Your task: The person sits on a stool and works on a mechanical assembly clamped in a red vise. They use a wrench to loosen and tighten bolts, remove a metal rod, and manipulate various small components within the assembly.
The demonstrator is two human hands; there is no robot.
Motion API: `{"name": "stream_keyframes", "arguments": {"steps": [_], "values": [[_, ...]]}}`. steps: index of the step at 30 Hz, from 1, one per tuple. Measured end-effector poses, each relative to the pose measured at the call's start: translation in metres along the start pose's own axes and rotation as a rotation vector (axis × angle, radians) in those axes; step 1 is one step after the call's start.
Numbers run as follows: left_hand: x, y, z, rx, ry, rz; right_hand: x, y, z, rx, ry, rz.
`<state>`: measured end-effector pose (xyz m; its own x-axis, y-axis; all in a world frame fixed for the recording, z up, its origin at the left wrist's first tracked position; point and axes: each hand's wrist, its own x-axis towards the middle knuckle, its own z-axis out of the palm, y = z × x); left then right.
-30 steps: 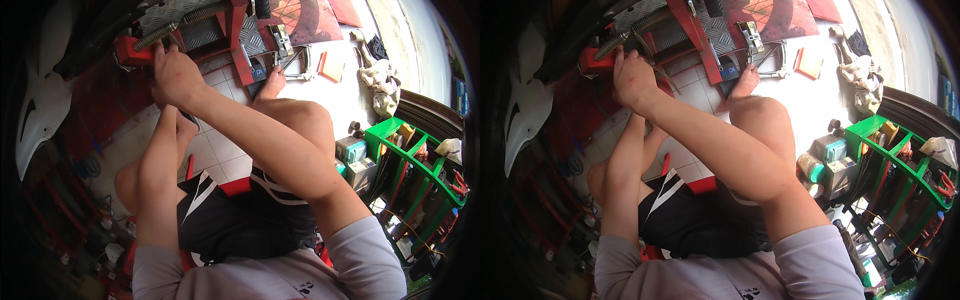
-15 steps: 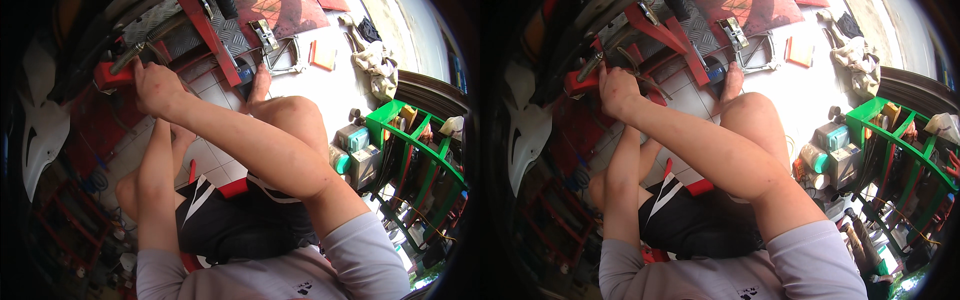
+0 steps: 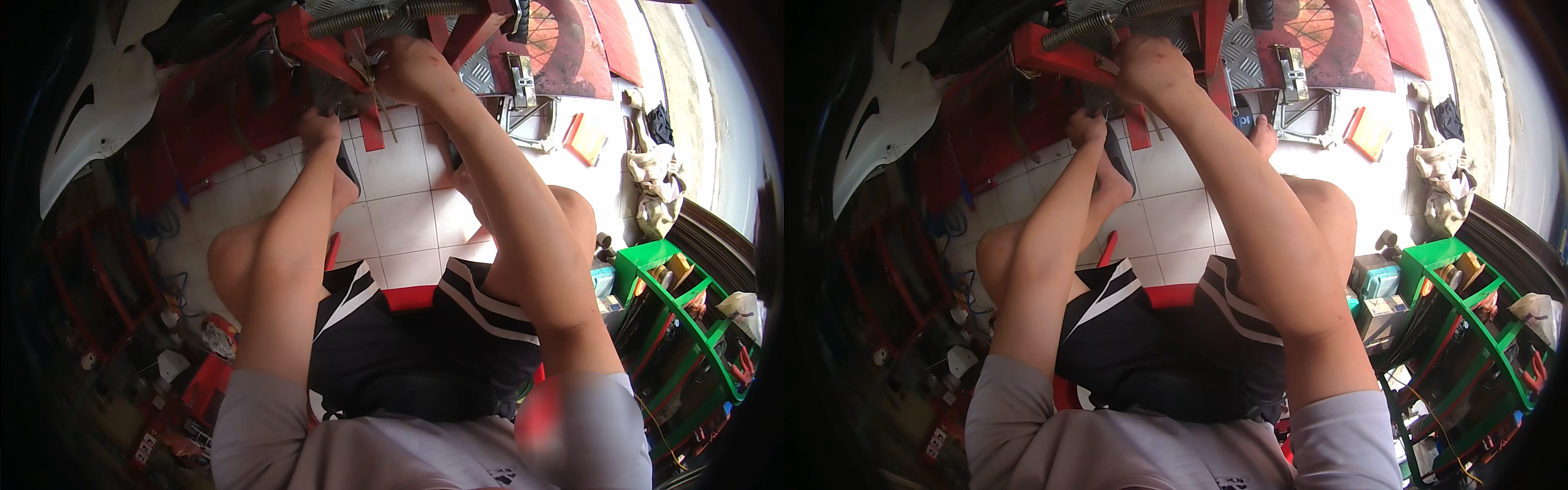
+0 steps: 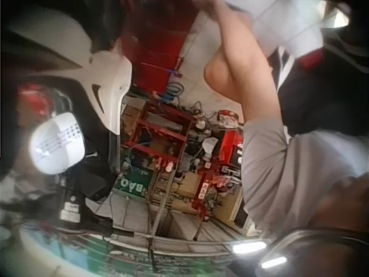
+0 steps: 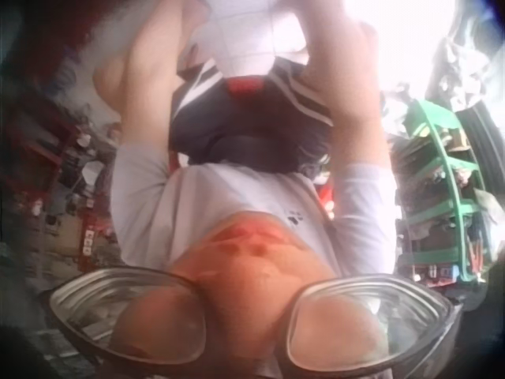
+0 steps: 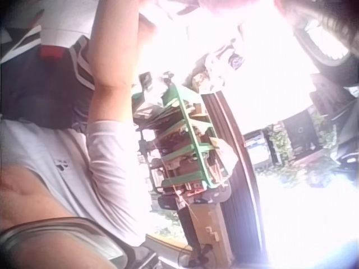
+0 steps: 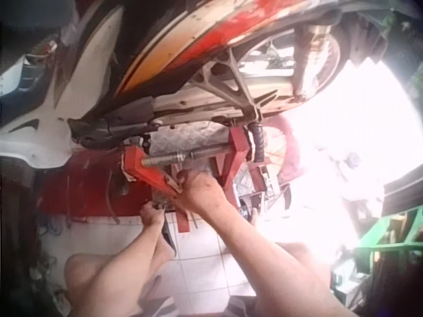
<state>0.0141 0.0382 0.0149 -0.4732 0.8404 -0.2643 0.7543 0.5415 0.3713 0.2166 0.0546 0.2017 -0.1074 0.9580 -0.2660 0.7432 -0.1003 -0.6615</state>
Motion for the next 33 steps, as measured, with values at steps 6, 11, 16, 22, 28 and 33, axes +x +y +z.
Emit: {"name": "stream_keyframes", "arguments": {"steps": [6,11,16,22,28,33], "values": [[-0.005,0.0,-0.004,-0.07,-0.03,-0.011,-0.004,-0.006,0.007,-0.046,-0.027,-0.07],[-0.009,-0.004,0.005,-0.061,0.015,0.014,-0.003,-0.001,0.006,-0.01,-0.081,-0.143],[-0.007,-0.01,0.01,-0.106,0.034,0.007,-0.001,0.001,0.006,0.037,-0.123,-0.153],[-0.006,-0.012,0.014,-0.138,0.056,0.046,0.004,-0.001,-0.001,-0.012,-0.129,-0.092],[0.0,-0.016,0.026,-0.14,0.072,0.064,0.012,0.009,0.005,-0.052,-0.055,-0.197],[0.002,-0.018,0.032,-0.163,0.102,0.115,0.013,0.009,0.008,0.12,0.044,-0.157]]}}
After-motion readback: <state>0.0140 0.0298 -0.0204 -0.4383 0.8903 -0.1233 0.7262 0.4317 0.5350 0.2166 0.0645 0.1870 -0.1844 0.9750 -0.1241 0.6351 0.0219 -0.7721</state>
